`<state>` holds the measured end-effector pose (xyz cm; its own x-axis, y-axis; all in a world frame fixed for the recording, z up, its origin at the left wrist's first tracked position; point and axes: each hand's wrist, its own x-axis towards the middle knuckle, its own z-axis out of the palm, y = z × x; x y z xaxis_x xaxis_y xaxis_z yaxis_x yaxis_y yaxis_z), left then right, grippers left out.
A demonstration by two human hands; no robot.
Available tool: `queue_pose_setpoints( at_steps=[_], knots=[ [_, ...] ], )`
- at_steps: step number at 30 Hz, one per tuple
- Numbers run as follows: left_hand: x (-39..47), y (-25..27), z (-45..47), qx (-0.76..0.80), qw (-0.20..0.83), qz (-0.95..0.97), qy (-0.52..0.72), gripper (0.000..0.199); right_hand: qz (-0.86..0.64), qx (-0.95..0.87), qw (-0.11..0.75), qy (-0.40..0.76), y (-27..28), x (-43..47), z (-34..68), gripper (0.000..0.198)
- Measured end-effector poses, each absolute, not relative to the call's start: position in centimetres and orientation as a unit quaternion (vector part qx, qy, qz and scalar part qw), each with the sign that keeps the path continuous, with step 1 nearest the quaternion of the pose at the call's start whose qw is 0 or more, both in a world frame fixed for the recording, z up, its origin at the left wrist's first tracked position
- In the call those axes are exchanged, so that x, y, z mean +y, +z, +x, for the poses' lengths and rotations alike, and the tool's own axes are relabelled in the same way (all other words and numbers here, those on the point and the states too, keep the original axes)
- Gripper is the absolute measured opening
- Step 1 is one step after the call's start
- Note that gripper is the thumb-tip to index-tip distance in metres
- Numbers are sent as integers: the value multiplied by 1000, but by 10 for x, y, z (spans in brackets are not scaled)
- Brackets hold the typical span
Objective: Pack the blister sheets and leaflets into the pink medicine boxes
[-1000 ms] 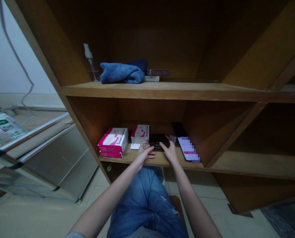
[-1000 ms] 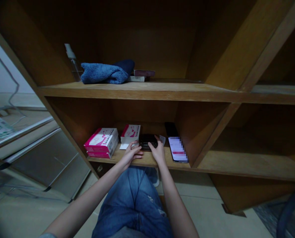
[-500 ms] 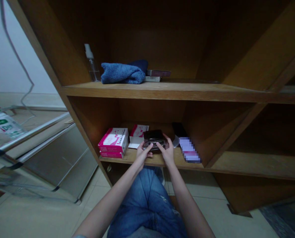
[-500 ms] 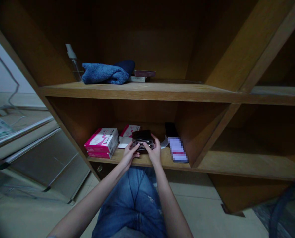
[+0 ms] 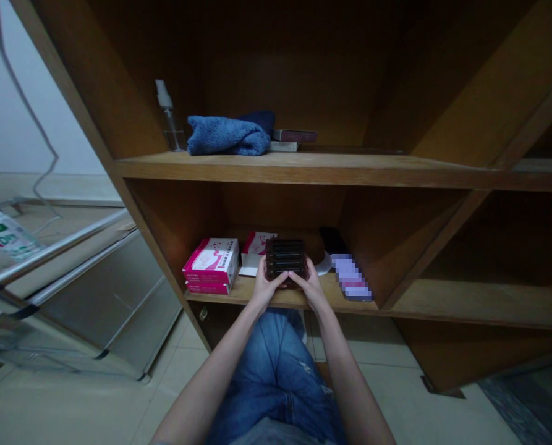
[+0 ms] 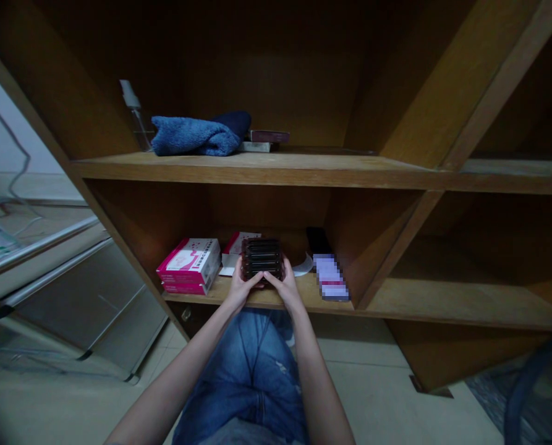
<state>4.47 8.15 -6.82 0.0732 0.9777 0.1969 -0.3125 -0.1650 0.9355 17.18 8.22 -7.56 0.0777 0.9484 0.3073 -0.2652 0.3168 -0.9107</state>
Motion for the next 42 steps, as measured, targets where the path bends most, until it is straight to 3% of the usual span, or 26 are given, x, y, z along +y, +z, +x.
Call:
queue_pose_setpoints(
  at_steps=[7,11,15,19,30,42],
  knots=[
    [90,-70,41,344,471,577,572,72,-352,-450,666,480,-80,84,177,75],
    [95,-74,35,317,490,587,561,69,-342,-467,668,468,-80,83,177,75],
    [96,-78,27,334,522,552,558,62,-319,-517,640,471,-80,81,175,90],
    [95,-74,22,334,490,589,548,50,-323,-589,601,434,-81,80,177,102],
    [95,-75,20,327,498,580,556,51,-339,-580,626,396,-84,85,177,81],
    [94,-75,25,360,567,492,554,56,-376,-498,622,474,-79,84,170,53]
  ],
)
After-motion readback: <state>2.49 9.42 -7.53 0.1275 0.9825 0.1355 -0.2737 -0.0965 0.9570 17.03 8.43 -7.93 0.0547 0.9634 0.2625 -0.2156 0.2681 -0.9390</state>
